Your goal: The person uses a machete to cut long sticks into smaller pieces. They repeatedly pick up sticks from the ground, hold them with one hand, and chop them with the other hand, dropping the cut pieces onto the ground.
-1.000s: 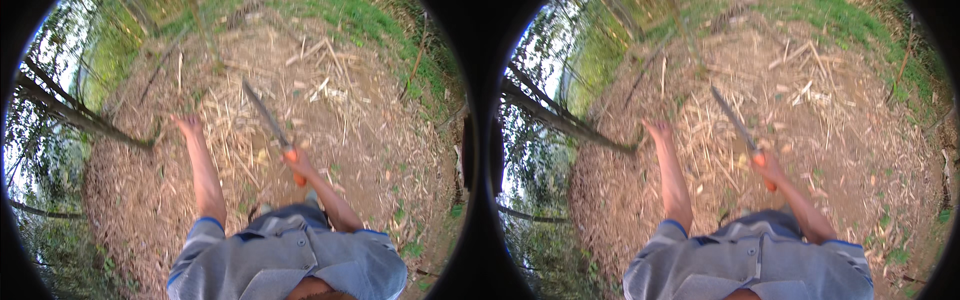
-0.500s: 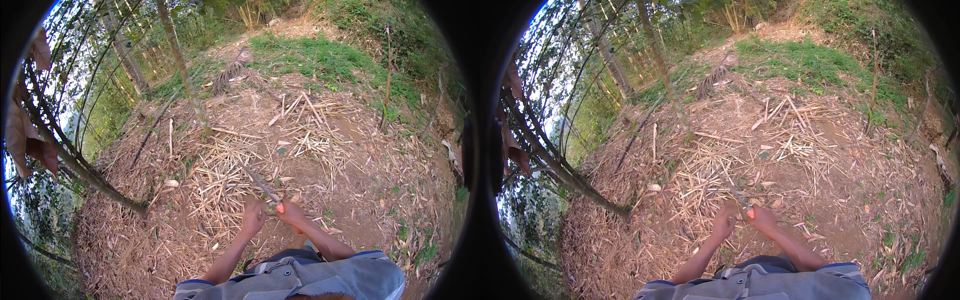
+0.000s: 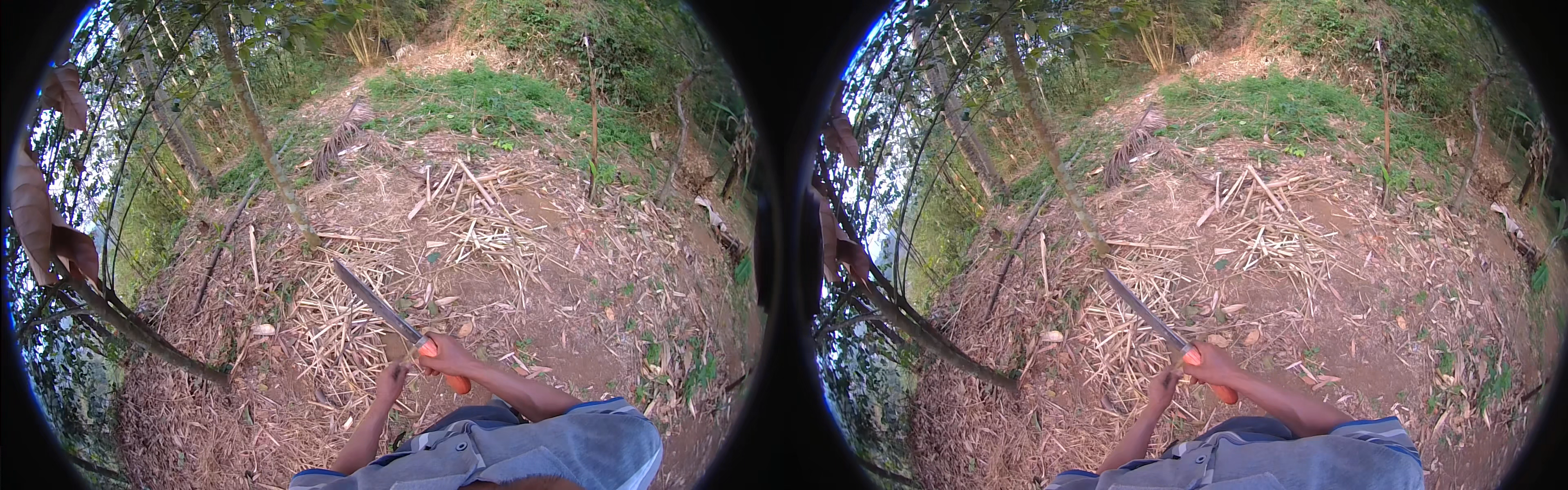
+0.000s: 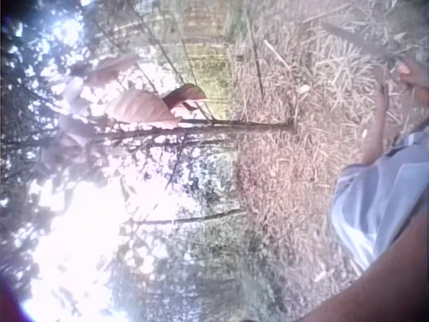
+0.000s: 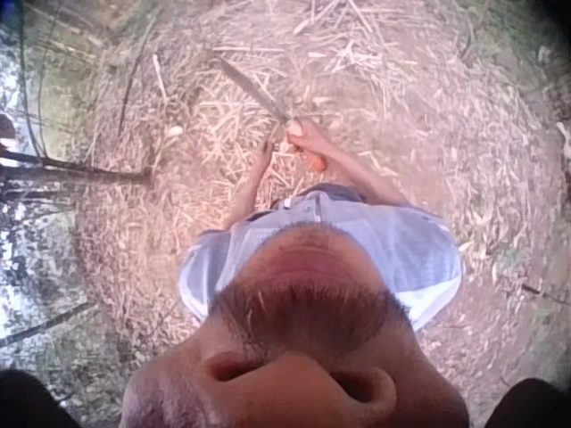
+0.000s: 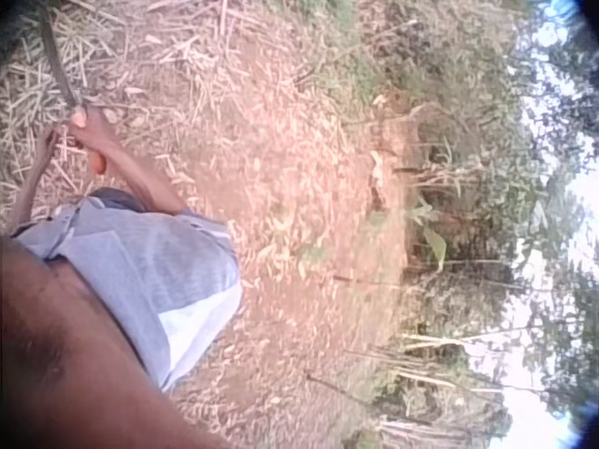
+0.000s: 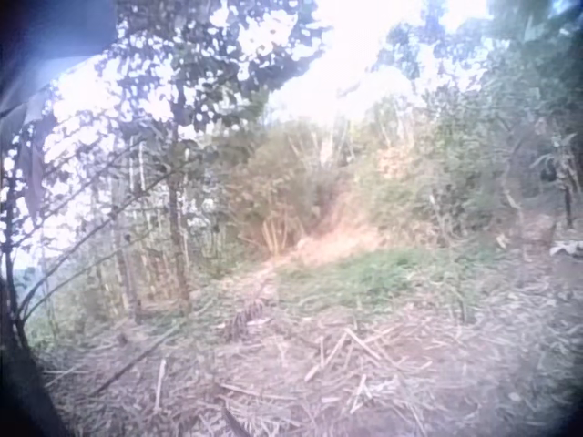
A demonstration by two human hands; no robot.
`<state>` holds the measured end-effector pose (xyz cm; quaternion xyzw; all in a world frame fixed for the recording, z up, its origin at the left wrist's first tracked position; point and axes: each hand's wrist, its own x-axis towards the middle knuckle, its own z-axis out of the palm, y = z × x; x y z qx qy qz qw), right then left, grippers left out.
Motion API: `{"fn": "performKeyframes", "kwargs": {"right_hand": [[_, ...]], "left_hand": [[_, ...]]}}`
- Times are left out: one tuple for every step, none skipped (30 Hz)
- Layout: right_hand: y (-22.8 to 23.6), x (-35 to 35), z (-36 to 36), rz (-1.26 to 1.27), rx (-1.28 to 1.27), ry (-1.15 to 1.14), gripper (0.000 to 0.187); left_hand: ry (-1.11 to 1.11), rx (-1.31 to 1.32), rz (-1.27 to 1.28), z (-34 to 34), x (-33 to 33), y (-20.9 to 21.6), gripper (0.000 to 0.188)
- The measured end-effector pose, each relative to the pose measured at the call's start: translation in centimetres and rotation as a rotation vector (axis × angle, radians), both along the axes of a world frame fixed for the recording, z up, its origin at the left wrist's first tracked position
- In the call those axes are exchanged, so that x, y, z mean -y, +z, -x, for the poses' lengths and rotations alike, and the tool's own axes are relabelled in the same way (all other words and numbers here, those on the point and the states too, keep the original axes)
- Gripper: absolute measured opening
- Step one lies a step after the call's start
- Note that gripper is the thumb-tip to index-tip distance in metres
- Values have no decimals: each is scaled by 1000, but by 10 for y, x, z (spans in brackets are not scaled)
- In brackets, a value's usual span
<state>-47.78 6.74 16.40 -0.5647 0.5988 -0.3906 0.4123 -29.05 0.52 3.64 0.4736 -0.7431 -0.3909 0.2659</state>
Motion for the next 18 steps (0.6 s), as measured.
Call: {"fn": "performKeyframes", "kwargs": {"right_hand": [[29, -7, -9, -24, 162, 33, 29], [43, -10, -9, -65, 330, 50, 29], [44, -6, -8, -26, 336, 16, 31], [44, -9, -5, -27, 359, -53, 31], [46, -11, -8, -22, 387, -105, 32], [36, -9, 2, 4, 361, -103, 33], [49, -12, -2, -22, 360, -138, 31], [48, -15, 1, -30, 353, -156, 31], [45, -18, 6, -15, 340, -187, 30], [41, -23, 3, -27, 354, -194, 27], [40, -26, 2, -29, 361, -217, 25], [38, -29, 4, -26, 366, -251, 22], [28, -30, 7, -73, 384, -253, 25], [25, -32, 6, -89, 381, -257, 24], [23, -33, 5, -104, 379, -265, 24], [22, -36, 3, -123, 376, -271, 24], [16, -38, 5, -125, 353, -269, 24], [9, -39, 7, -127, 330, -272, 24]], "left_hand": [[81, -16, 27, -17, 14, -10, 27], [134, -108, 61, -25, 25, 3, 22], [189, -197, 98, -35, 35, 17, 19], [222, -294, 127, -38, 47, 26, 16], [251, -371, 121, -54, 66, 15, 19], [269, -472, 75, -52, 75, 23, 21], [309, -566, 41, -61, 82, 31, 24], [333, -668, 11, -63, 88, 43, 26], [292, -704, 11, -58, 88, 64, 31], [325, -782, -17, -54, 87, 82, 33], [317, -848, 50, -50, 86, 93, 34], [297, -914, 117, -47, 87, 102, 35], [330, -898, 180, -47, 88, 115, 35], [361, -880, 234, -47, 88, 122, 35], [388, -860, 287, -44, 90, 125, 35], [409, -899, 322, -49, 98, 126, 34], [427, -936, 351, -56, 107, 124, 33], [423, -974, 323, -63, 112, 126, 31]]}}
